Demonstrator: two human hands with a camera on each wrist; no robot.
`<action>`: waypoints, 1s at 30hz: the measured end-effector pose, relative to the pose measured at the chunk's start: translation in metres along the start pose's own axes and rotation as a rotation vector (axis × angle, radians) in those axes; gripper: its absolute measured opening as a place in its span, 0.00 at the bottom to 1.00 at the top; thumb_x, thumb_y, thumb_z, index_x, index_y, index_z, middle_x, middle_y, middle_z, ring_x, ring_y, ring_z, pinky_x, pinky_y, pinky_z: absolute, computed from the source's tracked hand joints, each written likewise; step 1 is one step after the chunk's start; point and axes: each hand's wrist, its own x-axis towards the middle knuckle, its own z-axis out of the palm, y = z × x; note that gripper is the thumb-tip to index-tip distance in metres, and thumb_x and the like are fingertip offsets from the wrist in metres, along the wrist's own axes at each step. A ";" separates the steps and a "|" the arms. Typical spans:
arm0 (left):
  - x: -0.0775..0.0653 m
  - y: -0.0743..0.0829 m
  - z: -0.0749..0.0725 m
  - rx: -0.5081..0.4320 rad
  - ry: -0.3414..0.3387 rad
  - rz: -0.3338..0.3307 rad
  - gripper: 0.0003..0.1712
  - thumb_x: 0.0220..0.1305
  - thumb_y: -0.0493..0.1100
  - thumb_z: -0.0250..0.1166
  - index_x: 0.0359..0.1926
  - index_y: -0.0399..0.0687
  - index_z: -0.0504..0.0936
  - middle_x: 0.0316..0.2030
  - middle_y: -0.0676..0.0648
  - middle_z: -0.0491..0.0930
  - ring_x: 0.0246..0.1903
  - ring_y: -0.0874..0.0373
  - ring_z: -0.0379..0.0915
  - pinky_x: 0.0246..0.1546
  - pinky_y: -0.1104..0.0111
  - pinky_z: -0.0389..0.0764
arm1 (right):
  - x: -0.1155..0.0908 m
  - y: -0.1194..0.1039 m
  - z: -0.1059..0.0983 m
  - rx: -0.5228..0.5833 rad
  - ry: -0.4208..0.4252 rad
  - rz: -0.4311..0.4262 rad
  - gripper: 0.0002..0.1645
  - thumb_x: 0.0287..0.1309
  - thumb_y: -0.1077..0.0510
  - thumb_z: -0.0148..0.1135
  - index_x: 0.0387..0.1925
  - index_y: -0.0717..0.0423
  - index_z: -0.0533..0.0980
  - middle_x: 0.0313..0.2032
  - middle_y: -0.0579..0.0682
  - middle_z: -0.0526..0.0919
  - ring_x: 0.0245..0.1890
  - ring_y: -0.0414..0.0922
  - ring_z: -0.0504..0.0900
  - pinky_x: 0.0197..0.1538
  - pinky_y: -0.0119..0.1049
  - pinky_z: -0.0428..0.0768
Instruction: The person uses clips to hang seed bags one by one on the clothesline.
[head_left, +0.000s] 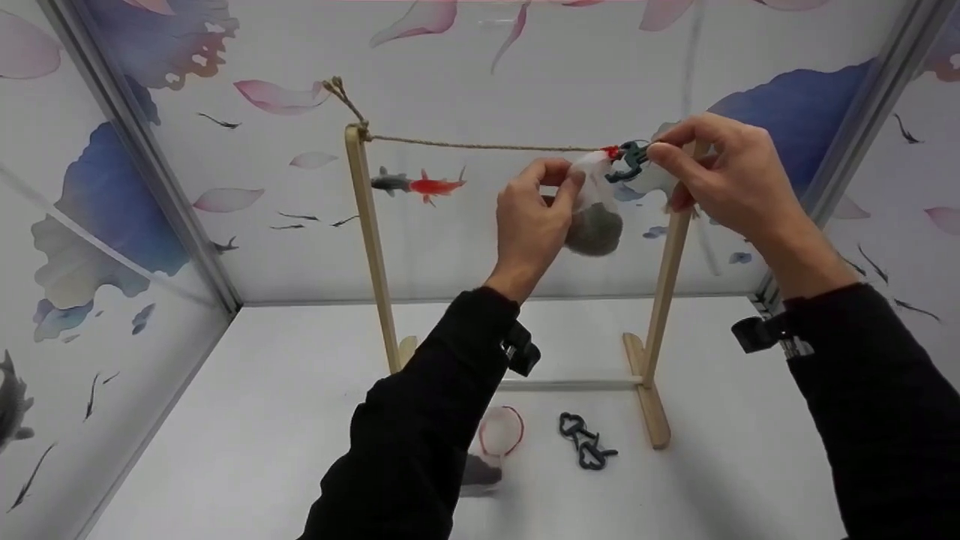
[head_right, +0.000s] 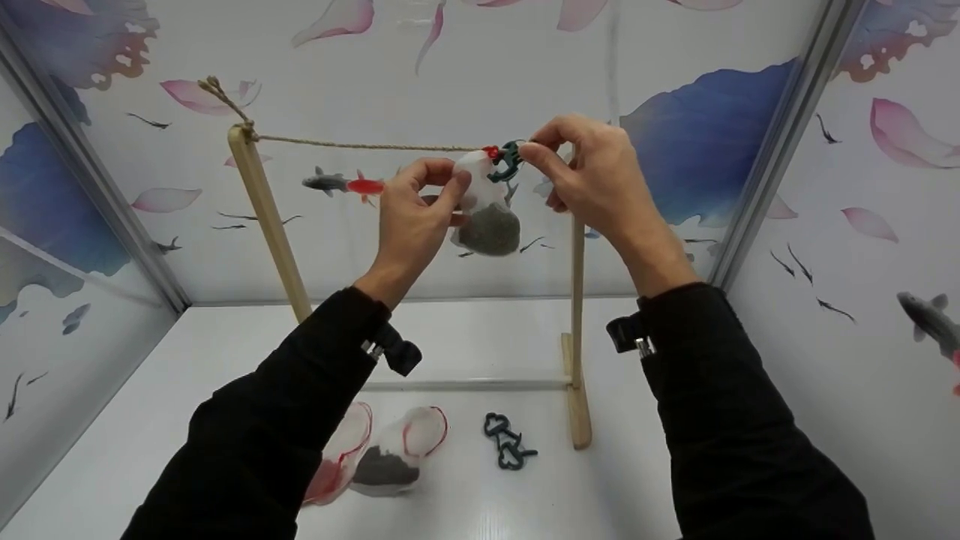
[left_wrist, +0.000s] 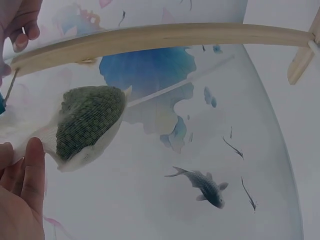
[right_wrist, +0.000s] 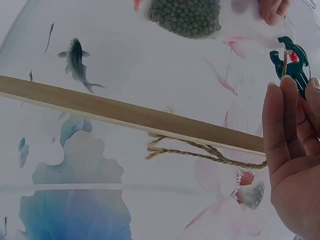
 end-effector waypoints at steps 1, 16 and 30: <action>-0.001 0.000 0.000 -0.012 -0.011 0.003 0.11 0.74 0.42 0.65 0.49 0.39 0.85 0.43 0.43 0.87 0.37 0.55 0.86 0.37 0.74 0.84 | 0.000 0.000 0.001 -0.010 0.008 -0.003 0.15 0.72 0.54 0.63 0.51 0.62 0.83 0.33 0.36 0.78 0.16 0.31 0.79 0.29 0.20 0.79; -0.002 0.001 0.002 -0.068 -0.115 0.064 0.10 0.75 0.40 0.63 0.51 0.39 0.84 0.44 0.42 0.87 0.35 0.60 0.86 0.34 0.76 0.80 | -0.002 0.000 0.010 -0.057 0.093 -0.075 0.14 0.72 0.57 0.63 0.52 0.61 0.84 0.37 0.33 0.74 0.16 0.28 0.76 0.28 0.17 0.76; -0.003 -0.001 0.002 -0.020 -0.079 0.042 0.10 0.76 0.41 0.63 0.51 0.42 0.83 0.43 0.45 0.86 0.37 0.57 0.84 0.37 0.76 0.80 | -0.005 0.002 0.017 -0.129 -0.049 -0.119 0.22 0.75 0.53 0.59 0.62 0.62 0.76 0.43 0.48 0.76 0.20 0.24 0.77 0.30 0.14 0.75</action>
